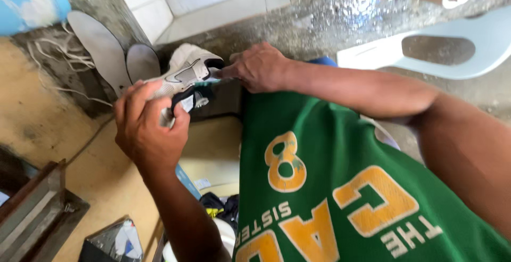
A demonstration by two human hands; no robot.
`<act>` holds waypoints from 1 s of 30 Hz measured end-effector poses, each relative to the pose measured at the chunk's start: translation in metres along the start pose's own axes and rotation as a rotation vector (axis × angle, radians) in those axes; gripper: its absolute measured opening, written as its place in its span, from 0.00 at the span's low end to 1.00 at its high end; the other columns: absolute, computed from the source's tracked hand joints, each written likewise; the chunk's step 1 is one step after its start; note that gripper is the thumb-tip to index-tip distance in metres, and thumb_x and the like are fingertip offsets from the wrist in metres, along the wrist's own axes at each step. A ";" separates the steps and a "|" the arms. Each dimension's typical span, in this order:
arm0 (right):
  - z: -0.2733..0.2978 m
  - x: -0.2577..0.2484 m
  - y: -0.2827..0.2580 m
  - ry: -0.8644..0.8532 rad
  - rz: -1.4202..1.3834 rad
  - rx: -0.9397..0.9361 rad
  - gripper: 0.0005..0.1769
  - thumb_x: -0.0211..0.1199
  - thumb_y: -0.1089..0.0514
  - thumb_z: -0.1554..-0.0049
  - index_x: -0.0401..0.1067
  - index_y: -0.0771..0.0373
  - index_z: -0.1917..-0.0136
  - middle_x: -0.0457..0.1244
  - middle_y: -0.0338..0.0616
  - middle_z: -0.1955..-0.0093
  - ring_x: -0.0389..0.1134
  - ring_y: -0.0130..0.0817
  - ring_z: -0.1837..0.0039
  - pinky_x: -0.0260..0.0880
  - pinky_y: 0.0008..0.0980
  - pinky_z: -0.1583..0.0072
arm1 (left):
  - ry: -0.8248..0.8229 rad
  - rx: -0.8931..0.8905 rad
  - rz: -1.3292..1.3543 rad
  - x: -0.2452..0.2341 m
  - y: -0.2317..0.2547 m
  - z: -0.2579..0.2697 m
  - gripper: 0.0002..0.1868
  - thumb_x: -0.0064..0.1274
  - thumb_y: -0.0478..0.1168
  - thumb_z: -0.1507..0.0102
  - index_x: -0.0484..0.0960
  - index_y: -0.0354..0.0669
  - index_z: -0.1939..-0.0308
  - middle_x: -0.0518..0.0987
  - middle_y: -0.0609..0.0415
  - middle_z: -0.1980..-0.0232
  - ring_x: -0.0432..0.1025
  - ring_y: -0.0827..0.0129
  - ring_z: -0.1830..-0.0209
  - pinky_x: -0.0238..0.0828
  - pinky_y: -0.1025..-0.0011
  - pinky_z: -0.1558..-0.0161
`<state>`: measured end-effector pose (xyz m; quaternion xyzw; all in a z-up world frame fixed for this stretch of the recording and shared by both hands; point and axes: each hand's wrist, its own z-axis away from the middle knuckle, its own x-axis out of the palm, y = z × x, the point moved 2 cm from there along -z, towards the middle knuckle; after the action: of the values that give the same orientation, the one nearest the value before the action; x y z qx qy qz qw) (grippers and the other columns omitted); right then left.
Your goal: The person scrubs a white and black sneaker with a green brush and a white cleaning solution. They repeatedly apply the solution and scrub different parts of the shoe, including the sole and upper mesh, while holding it over a tiled sink.
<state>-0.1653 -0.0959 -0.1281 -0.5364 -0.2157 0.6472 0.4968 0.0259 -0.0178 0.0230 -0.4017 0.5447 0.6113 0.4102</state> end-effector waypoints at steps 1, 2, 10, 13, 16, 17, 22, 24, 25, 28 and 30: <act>0.001 -0.002 0.003 0.019 -0.052 0.004 0.29 0.61 0.54 0.40 0.67 0.31 0.28 0.70 0.34 0.40 0.72 0.44 0.46 0.73 0.45 0.50 | 0.013 0.003 0.015 0.000 -0.001 -0.001 0.13 0.66 0.35 0.41 0.75 0.45 0.60 0.79 0.56 0.39 0.71 0.51 0.34 0.72 0.55 0.35; 0.010 0.006 -0.001 0.023 -0.136 0.030 0.27 0.59 0.53 0.37 0.67 0.30 0.27 0.70 0.33 0.39 0.72 0.44 0.47 0.73 0.44 0.51 | -0.010 0.000 0.002 -0.002 0.001 0.003 0.12 0.65 0.35 0.40 0.75 0.45 0.60 0.79 0.57 0.39 0.71 0.52 0.34 0.72 0.56 0.35; 0.022 -0.013 0.004 -0.030 0.403 0.002 0.37 0.54 0.54 0.43 0.55 0.30 0.22 0.59 0.43 0.29 0.73 0.42 0.51 0.75 0.42 0.60 | -0.042 0.000 -0.039 0.008 -0.051 -0.016 0.11 0.66 0.35 0.39 0.76 0.43 0.66 0.81 0.56 0.39 0.72 0.56 0.37 0.71 0.59 0.39; 0.040 -0.024 -0.010 0.042 0.522 -0.085 0.40 0.51 0.59 0.40 0.51 0.37 0.17 0.60 0.46 0.36 0.72 0.38 0.56 0.75 0.36 0.65 | -0.132 0.019 0.036 0.007 -0.092 -0.041 0.06 0.62 0.34 0.40 0.79 0.42 0.65 0.82 0.56 0.39 0.74 0.58 0.40 0.72 0.63 0.40; 0.033 -0.035 -0.006 0.235 0.638 -0.176 0.39 0.52 0.59 0.37 0.50 0.40 0.15 0.61 0.42 0.42 0.70 0.35 0.51 0.74 0.32 0.64 | -0.174 0.120 0.002 0.009 -0.109 -0.078 0.08 0.66 0.36 0.39 0.82 0.42 0.69 0.82 0.51 0.42 0.77 0.56 0.45 0.71 0.61 0.47; 0.028 -0.034 -0.006 0.312 0.656 -0.200 0.38 0.53 0.59 0.36 0.50 0.40 0.15 0.61 0.40 0.42 0.70 0.34 0.48 0.74 0.31 0.63 | -0.211 0.068 0.034 0.011 -0.112 -0.084 0.07 0.66 0.37 0.38 0.82 0.41 0.67 0.83 0.52 0.41 0.77 0.58 0.50 0.71 0.62 0.47; -0.015 -0.029 0.005 0.441 0.751 -0.271 0.41 0.55 0.58 0.40 0.50 0.46 0.15 0.60 0.43 0.42 0.71 0.38 0.47 0.74 0.30 0.60 | -0.342 0.079 0.036 0.005 -0.101 -0.117 0.08 0.67 0.39 0.38 0.86 0.38 0.63 0.84 0.55 0.40 0.76 0.60 0.64 0.72 0.63 0.54; -0.020 -0.026 0.006 0.362 0.724 -0.185 0.41 0.54 0.59 0.40 0.49 0.49 0.16 0.60 0.46 0.41 0.71 0.40 0.53 0.74 0.32 0.62 | -0.296 0.175 0.035 0.007 -0.088 -0.120 0.06 0.65 0.37 0.40 0.86 0.38 0.63 0.84 0.54 0.42 0.77 0.61 0.60 0.73 0.65 0.53; -0.021 -0.024 0.005 0.251 0.692 -0.093 0.42 0.54 0.60 0.42 0.48 0.50 0.16 0.59 0.49 0.40 0.71 0.40 0.56 0.74 0.33 0.63 | -0.292 0.165 0.035 0.005 -0.085 -0.121 0.06 0.65 0.37 0.40 0.86 0.38 0.64 0.84 0.55 0.43 0.76 0.61 0.60 0.73 0.65 0.53; -0.019 -0.020 -0.003 -0.069 0.605 0.063 0.39 0.50 0.61 0.38 0.44 0.47 0.17 0.52 0.58 0.29 0.71 0.41 0.57 0.76 0.38 0.63 | -0.309 0.005 0.052 0.005 -0.075 -0.124 0.08 0.66 0.41 0.42 0.85 0.41 0.65 0.83 0.56 0.46 0.74 0.60 0.66 0.70 0.61 0.57; -0.017 -0.023 -0.009 -0.085 0.561 0.052 0.37 0.47 0.61 0.35 0.43 0.48 0.16 0.52 0.60 0.28 0.72 0.42 0.56 0.76 0.39 0.62 | -0.319 0.023 0.018 0.005 -0.070 -0.123 0.08 0.66 0.41 0.42 0.84 0.42 0.67 0.84 0.57 0.46 0.74 0.60 0.64 0.69 0.61 0.54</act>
<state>-0.1480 -0.1171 -0.1156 -0.5346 -0.0628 0.7867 0.3025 0.0953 -0.1354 -0.0157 -0.2897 0.4834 0.6647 0.4905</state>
